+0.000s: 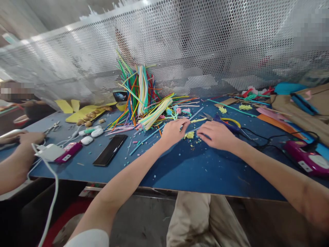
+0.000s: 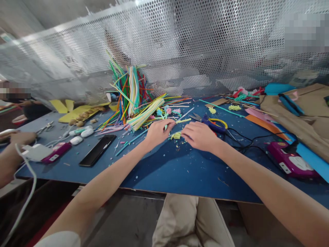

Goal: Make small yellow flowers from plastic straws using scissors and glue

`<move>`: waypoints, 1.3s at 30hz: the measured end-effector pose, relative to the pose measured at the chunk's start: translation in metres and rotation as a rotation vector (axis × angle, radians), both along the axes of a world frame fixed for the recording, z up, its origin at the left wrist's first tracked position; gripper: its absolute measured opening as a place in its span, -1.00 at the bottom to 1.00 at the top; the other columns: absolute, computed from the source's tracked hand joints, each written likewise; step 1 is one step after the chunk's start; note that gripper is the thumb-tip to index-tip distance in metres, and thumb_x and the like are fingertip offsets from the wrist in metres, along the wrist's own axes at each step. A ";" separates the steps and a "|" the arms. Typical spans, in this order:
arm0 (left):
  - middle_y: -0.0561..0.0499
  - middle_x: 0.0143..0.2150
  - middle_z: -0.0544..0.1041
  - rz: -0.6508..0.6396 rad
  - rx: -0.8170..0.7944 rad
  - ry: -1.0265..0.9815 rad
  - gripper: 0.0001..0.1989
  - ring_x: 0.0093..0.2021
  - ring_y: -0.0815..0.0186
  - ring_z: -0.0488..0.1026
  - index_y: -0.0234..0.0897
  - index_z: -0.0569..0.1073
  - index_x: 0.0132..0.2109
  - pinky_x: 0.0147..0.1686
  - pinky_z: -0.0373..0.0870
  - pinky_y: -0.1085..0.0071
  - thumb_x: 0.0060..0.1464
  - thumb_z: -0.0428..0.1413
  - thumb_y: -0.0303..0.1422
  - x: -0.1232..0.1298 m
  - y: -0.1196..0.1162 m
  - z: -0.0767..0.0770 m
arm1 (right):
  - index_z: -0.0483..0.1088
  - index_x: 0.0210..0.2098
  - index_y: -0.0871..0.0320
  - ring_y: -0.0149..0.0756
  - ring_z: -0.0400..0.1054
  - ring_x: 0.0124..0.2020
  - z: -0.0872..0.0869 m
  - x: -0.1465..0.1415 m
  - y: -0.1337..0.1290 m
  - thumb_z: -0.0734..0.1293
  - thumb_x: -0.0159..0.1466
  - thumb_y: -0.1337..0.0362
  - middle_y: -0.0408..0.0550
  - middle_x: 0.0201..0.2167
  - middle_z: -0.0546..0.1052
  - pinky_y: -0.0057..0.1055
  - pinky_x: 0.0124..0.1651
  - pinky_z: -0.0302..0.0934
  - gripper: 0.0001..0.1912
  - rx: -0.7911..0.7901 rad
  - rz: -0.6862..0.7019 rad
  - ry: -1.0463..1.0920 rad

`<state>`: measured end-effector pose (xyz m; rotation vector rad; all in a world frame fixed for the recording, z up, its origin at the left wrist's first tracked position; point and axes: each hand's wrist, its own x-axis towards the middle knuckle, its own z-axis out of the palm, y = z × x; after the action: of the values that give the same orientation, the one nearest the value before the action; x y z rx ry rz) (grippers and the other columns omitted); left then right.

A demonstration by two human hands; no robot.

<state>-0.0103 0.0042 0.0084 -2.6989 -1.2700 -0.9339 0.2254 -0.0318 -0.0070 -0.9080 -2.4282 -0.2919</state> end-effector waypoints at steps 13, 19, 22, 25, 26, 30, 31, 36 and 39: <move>0.02 -0.02 0.66 0.022 -0.039 -0.027 -0.74 -0.08 0.28 0.60 -0.13 0.56 -0.01 -0.04 0.41 0.41 0.39 -0.01 -0.23 0.001 -0.001 -0.002 | 0.49 0.05 0.14 -0.11 0.39 0.01 -0.030 -0.018 0.009 0.19 0.44 0.36 0.04 0.05 0.59 -0.13 -0.05 0.26 -0.70 0.019 0.094 -0.150; 0.03 -0.04 0.66 0.022 -0.041 -0.020 -0.74 -0.10 0.28 0.60 -0.13 0.57 -0.02 -0.08 0.40 0.41 0.38 0.00 -0.22 0.001 -0.001 -0.001 | 0.49 0.01 0.16 -0.15 0.43 -0.03 -0.027 -0.015 0.011 0.16 0.43 0.43 0.06 -0.08 0.60 -0.16 0.05 0.32 -0.69 0.000 0.174 -0.059; 0.03 -0.06 0.66 0.021 -0.039 -0.024 -0.74 -0.12 0.29 0.60 -0.13 0.57 -0.02 -0.10 0.40 0.41 0.39 -0.01 -0.22 0.001 -0.001 -0.001 | 0.48 0.02 0.16 -0.14 0.45 -0.07 -0.024 -0.015 0.011 0.16 0.43 0.43 0.06 -0.11 0.59 -0.14 0.05 0.34 -0.69 -0.014 0.155 0.008; 0.03 -0.09 0.67 0.026 -0.048 -0.032 -0.74 -0.13 0.29 0.60 -0.13 0.57 -0.03 -0.09 0.40 0.42 0.39 0.00 -0.22 0.001 -0.001 -0.001 | 0.47 0.06 0.12 -0.13 0.45 -0.07 -0.021 -0.013 0.010 0.15 0.44 0.41 0.08 -0.10 0.58 -0.13 0.04 0.37 -0.67 -0.031 0.139 0.069; 0.03 -0.09 0.67 0.026 -0.052 -0.033 -0.74 -0.13 0.29 0.60 -0.13 0.57 -0.03 -0.09 0.40 0.42 0.39 0.00 -0.22 0.001 -0.002 -0.001 | 0.47 0.06 0.11 -0.13 0.44 -0.07 -0.021 -0.012 0.010 0.15 0.44 0.40 0.07 -0.10 0.57 -0.13 0.03 0.38 -0.67 -0.035 0.145 0.079; 0.05 -0.08 0.67 0.017 -0.056 -0.035 -0.74 -0.13 0.30 0.60 -0.11 0.57 -0.03 -0.10 0.40 0.42 0.39 0.00 -0.22 0.002 -0.004 -0.001 | 0.48 -0.01 0.10 -0.15 0.42 -0.07 -0.016 -0.007 0.009 0.13 0.46 0.36 0.06 -0.11 0.55 -0.16 0.01 0.39 -0.69 -0.049 0.171 0.115; 0.06 -0.08 0.67 0.014 -0.055 -0.036 -0.74 -0.12 0.30 0.60 -0.11 0.57 -0.03 -0.10 0.40 0.42 0.39 0.00 -0.22 0.003 -0.004 -0.001 | 0.49 -0.03 0.09 -0.16 0.42 -0.07 -0.014 -0.006 0.009 0.13 0.47 0.34 0.06 -0.12 0.55 -0.15 0.02 0.39 -0.70 -0.058 0.165 0.127; 0.08 -0.08 0.67 0.005 -0.046 -0.036 -0.74 -0.12 0.30 0.60 -0.11 0.56 -0.04 -0.12 0.39 0.43 0.39 -0.01 -0.22 0.004 -0.006 -0.001 | 0.47 -0.19 0.10 -0.18 0.46 -0.16 -0.004 -0.002 0.004 0.20 0.48 0.16 0.01 -0.24 0.57 -0.19 -0.05 0.39 -0.74 -0.148 0.095 0.168; 0.07 -0.07 0.67 0.008 -0.044 -0.032 -0.74 -0.12 0.31 0.60 -0.11 0.56 -0.04 -0.12 0.40 0.43 0.39 -0.01 -0.22 0.004 -0.007 -0.001 | 0.48 -0.18 0.11 -0.21 0.50 -0.22 -0.003 0.000 0.003 0.22 0.47 0.13 -0.02 -0.27 0.60 -0.23 -0.11 0.41 -0.74 -0.193 0.104 0.169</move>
<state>-0.0065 -0.0024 0.0076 -2.7201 -1.3222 -0.9640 0.2253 -0.0286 -0.0097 -0.8463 -2.3646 0.0559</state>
